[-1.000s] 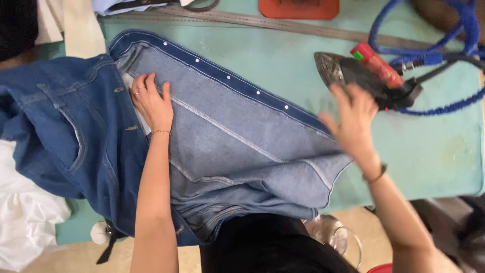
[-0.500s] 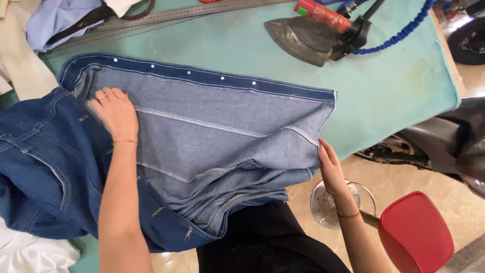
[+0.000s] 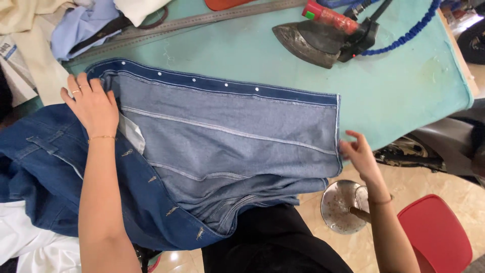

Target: Pressing the seams and fabric of a denim garment using a steam iron on an ironing board.

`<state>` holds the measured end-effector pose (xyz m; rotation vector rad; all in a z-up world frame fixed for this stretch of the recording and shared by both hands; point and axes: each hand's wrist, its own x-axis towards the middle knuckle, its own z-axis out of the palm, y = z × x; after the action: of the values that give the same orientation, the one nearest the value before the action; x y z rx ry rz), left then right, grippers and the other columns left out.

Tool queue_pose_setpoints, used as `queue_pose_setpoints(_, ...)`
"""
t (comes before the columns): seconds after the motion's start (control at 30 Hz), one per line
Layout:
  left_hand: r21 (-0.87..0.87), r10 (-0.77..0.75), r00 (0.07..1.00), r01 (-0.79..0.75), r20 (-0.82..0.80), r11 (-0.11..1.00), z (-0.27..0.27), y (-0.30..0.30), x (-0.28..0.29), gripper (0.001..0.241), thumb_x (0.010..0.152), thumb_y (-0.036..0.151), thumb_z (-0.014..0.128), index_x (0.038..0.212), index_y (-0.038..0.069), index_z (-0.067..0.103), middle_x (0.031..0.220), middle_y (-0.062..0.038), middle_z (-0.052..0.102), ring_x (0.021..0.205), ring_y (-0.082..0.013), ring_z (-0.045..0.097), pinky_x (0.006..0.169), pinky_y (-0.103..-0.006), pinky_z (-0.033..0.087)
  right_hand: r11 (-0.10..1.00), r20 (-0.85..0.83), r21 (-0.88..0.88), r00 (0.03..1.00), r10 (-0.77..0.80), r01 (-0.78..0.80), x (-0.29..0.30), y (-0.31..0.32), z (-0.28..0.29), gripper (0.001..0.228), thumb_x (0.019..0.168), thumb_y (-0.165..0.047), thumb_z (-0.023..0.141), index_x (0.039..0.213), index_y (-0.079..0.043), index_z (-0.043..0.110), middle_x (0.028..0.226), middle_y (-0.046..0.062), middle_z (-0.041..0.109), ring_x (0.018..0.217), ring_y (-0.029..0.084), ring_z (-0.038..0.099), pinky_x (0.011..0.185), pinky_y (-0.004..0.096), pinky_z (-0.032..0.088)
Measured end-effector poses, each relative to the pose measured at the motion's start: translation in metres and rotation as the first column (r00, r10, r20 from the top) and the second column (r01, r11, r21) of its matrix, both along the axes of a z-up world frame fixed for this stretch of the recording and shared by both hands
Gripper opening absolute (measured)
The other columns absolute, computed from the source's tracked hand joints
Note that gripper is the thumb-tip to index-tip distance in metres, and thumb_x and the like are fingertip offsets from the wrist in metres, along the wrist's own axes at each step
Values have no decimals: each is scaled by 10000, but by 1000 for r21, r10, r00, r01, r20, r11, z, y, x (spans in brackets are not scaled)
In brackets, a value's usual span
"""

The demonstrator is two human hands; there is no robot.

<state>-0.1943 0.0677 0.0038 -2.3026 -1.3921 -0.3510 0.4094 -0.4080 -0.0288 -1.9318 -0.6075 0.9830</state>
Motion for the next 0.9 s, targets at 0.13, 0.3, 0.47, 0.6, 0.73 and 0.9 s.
queue_pose_setpoints(0.13, -25, 26, 989, -22, 148, 999, -12, 39, -13, 396, 965, 228, 703, 1257, -20, 604, 1491, -247, 542, 1530, -452, 353, 1223, -684, 141, 972, -138, 178, 982, -129, 152, 29, 60, -12, 477, 1018, -194, 649, 1444, -21, 521, 1070, 28, 668, 894, 83, 622, 773, 280, 526)
queue_pose_setpoints(0.3, -251, 189, 931, -110, 313, 962, -19, 69, -10, 534, 1026, 287, 682, 1415, -61, 570, 1316, -286, 617, 1349, -466, 442, 1047, -801, 93, 956, -289, 132, 932, -217, 264, 36, 112, 4, 410, 1021, -230, 658, 1372, -37, 569, 1063, -5, 701, 893, 67, 644, 747, 262, 494)
queue_pose_setpoints(0.47, -470, 331, 880, -145, 340, 871, 2, 76, -18, 357, 1021, 208, 646, 1334, 36, 646, 1197, -257, 696, 1156, -428, 633, 1100, -701, 303, 957, -282, 198, 947, -154, 214, 51, 120, -4, 242, 1032, -173, 688, 1223, -25, 682, 990, -14, 714, 839, 72, 620, 752, 250, 469)
queue_pose_setpoints(0.6, -325, 85, 872, 88, 482, 942, 35, 66, -47, 174, 1024, 86, 655, 1170, -2, 622, 1104, -242, 679, 1042, -434, 654, 941, -524, 510, 949, -37, 296, 994, -100, 107, 65, 100, 4, 148, 1032, -54, 694, 1179, -33, 698, 1020, -6, 683, 909, 73, 600, 820, 242, 466)
queue_pose_setpoints(0.73, -33, -68, 933, 85, 352, 996, 82, 14, -89, 182, 1020, -25, 616, 1192, -11, 558, 1136, -178, 612, 1045, -388, 592, 971, -461, 482, 920, 124, 392, 990, -64, 10, 56, 64, 36, 166, 986, 10, 683, 1145, -40, 687, 1119, 4, 683, 1022, 86, 626, 939, 240, 522)
queue_pose_setpoints(0.9, -10, 16, 964, -14, 267, 1000, 66, -25, -146, 281, 894, -67, 608, 1150, 50, 598, 1126, -116, 587, 1047, -335, 573, 948, -434, 444, 951, 525, 254, 851, 16, -175, 29, 24, 22, 229, 865, 80, 678, 1057, -41, 711, 1160, 64, 659, 1072, 163, 603, 915, 287, 484)
